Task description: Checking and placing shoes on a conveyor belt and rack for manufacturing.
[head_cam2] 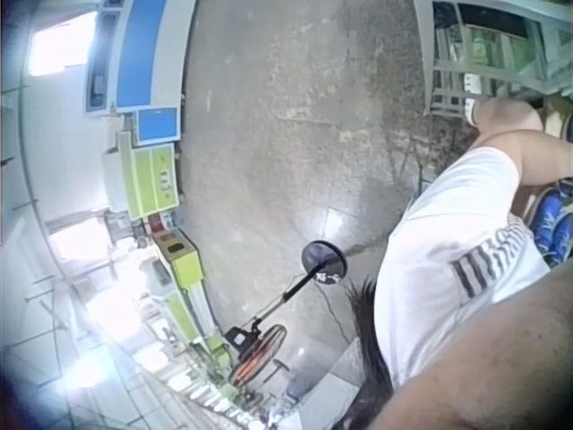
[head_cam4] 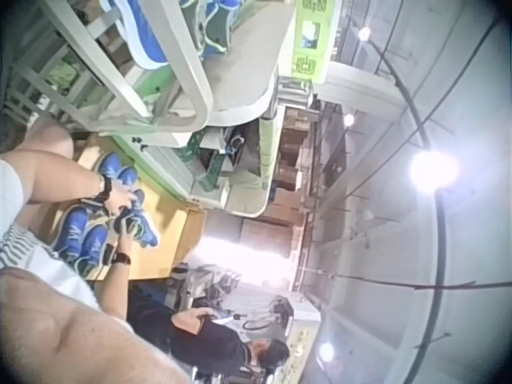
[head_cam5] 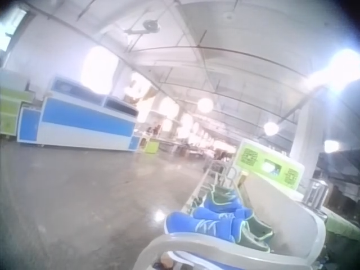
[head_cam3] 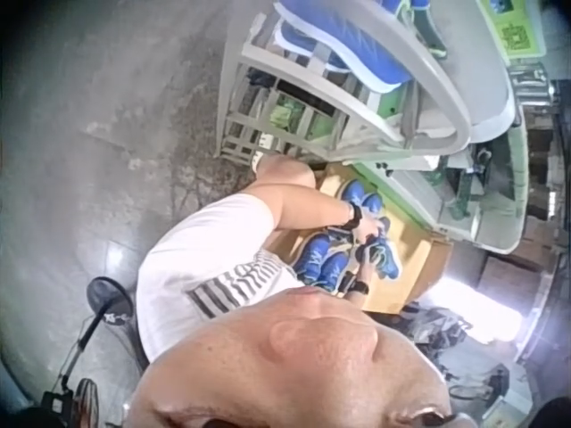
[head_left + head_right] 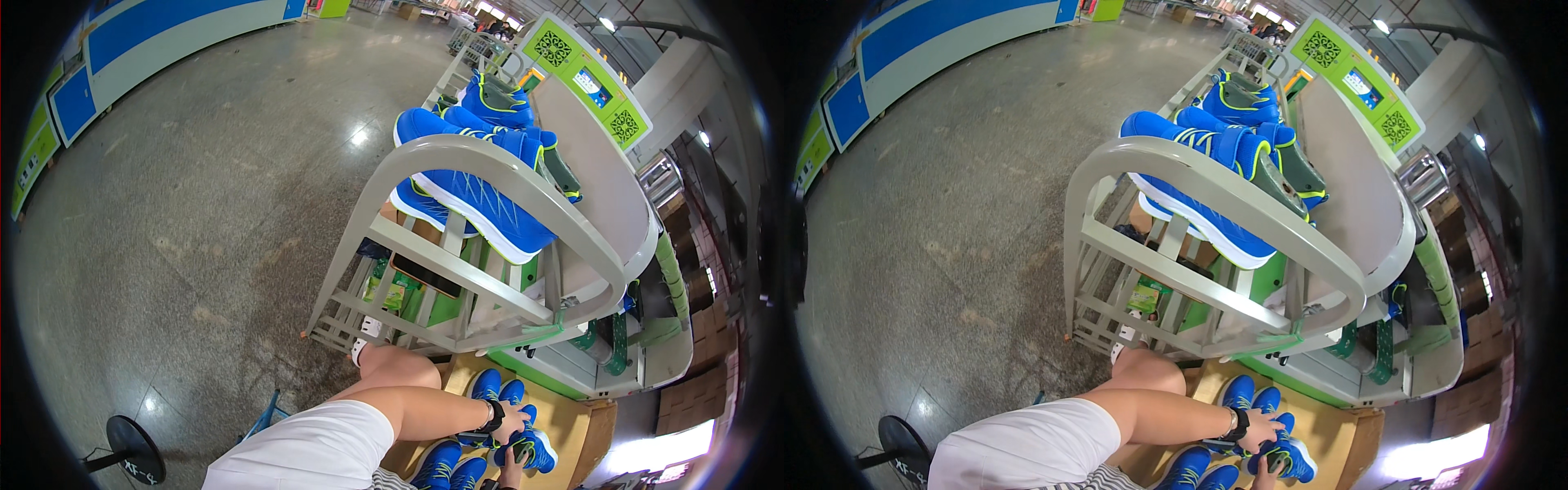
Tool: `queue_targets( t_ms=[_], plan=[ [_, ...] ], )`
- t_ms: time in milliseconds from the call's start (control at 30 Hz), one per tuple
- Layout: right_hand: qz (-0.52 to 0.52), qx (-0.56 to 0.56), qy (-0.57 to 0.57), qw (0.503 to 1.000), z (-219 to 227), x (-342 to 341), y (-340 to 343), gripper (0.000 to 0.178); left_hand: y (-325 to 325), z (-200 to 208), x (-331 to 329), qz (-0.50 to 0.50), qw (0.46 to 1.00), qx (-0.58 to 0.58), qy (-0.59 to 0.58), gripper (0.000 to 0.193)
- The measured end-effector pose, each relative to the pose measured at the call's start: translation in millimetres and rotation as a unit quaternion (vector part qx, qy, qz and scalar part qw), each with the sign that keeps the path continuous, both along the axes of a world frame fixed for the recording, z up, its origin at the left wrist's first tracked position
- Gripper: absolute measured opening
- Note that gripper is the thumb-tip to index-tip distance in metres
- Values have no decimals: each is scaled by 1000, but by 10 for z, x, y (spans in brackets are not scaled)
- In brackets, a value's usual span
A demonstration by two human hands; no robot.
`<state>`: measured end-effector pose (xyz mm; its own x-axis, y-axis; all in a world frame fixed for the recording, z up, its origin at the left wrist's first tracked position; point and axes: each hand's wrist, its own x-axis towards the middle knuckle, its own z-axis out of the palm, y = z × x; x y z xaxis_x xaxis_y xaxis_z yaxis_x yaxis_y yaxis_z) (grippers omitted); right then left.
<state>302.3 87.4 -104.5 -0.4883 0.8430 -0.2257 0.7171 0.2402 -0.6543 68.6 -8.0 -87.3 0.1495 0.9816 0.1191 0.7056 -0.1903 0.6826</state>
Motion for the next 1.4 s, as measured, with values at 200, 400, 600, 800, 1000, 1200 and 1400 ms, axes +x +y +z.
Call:
queue_targets(
  t_ms=[200, 400, 600, 800, 1000, 1200, 1400],
  plan=[
    [120, 116, -76, 983, -410, 266, 538, 90, -96, -5, -23, -3, 1000, -5, 0, 49],
    [288, 342, -195, 873, -930, 974, 1132, 69, -113, 20, 61, -14, 1000, 8, -5, 48],
    [17, -93, 25, 995, -44, 291, 107, 94, -145, 138, -21, 6, 999, 28, -17, 46],
    [97, -105, -20, 990, 690, -146, 110, 60, -179, 199, -325, 2, 1000, -6, -13, 56],
    [60, 321, -119, 938, 688, 325, 758, 76, -28, 159, -220, -40, 996, -8, -83, 53],
    [-41, 193, -251, 948, 391, 628, 1039, 79, -45, 178, -318, -37, 991, -8, -127, 46],
    [-48, 225, 15, 973, 180, 1005, 539, 52, 19, 266, -306, -20, 991, -11, -134, 44]
  ],
)
